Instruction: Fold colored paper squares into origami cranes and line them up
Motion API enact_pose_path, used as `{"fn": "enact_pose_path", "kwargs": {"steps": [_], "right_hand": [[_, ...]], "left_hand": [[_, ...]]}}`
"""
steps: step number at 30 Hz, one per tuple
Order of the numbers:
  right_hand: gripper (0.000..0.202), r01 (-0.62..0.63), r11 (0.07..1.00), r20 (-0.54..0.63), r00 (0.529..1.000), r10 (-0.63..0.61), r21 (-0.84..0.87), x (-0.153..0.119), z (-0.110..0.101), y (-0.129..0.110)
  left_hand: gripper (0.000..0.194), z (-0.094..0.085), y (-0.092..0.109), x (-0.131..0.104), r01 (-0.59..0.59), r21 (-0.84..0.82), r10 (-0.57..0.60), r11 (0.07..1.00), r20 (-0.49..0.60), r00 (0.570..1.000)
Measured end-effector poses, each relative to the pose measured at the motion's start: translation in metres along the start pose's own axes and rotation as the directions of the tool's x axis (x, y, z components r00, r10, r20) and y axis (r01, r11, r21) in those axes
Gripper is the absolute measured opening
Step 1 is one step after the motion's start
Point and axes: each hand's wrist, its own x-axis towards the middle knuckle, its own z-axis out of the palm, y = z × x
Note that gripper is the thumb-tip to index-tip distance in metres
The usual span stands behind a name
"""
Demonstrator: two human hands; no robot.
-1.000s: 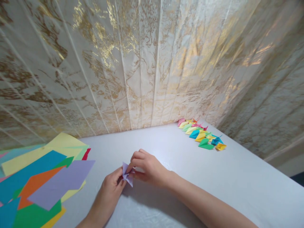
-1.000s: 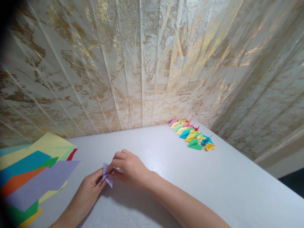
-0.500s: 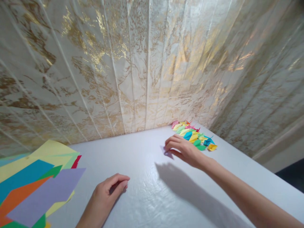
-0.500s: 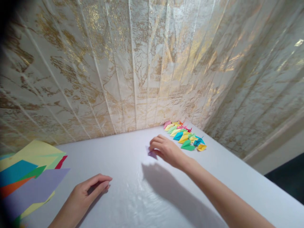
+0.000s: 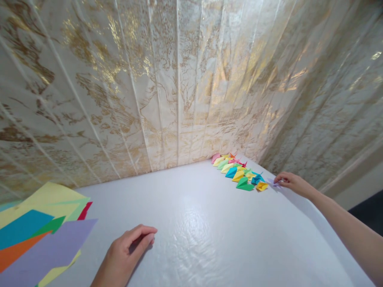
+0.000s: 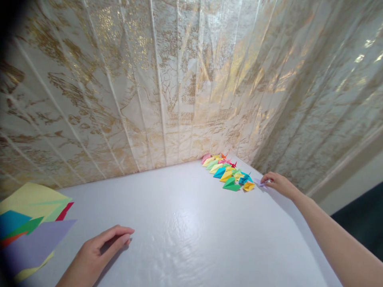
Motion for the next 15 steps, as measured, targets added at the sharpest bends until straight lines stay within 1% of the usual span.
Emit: {"fn": "enact_pose_path", "kwargs": {"steps": [3, 6, 8, 10, 15], "right_hand": [[0.045, -0.016, 1.0, -0.063, 0.998, 0.016, 0.01, -0.001, 0.02, -0.003], [0.052, -0.015, 1.0, -0.141, 0.99, 0.016, 0.006, -0.001, 0.033, -0.006], [0.054, -0.016, 1.0, -0.177, 0.984, 0.016, -0.002, 0.0, 0.038, -0.007], [0.054, -0.021, 1.0, -0.196, 0.98, 0.019, -0.008, 0.0, 0.042, -0.007], [0.049, -0.048, 0.999, -0.194, 0.98, 0.044, -0.013, 0.003, 0.046, -0.002]], "left_hand": [[0.026, 0.0, -0.003, -0.001, 0.002, 0.001, -0.002, 1.0, -0.007, 1.0], [0.026, -0.001, -0.004, -0.003, 0.015, 0.017, -0.015, 1.0, 0.016, 1.0], [0.025, -0.002, -0.003, -0.003, 0.022, 0.027, -0.023, 0.999, 0.043, 0.999], [0.024, -0.003, 0.0, -0.003, 0.021, 0.025, -0.022, 0.999, 0.043, 0.999], [0.024, -0.001, 0.002, -0.001, 0.024, 0.013, -0.024, 1.0, 0.024, 0.999]]}}
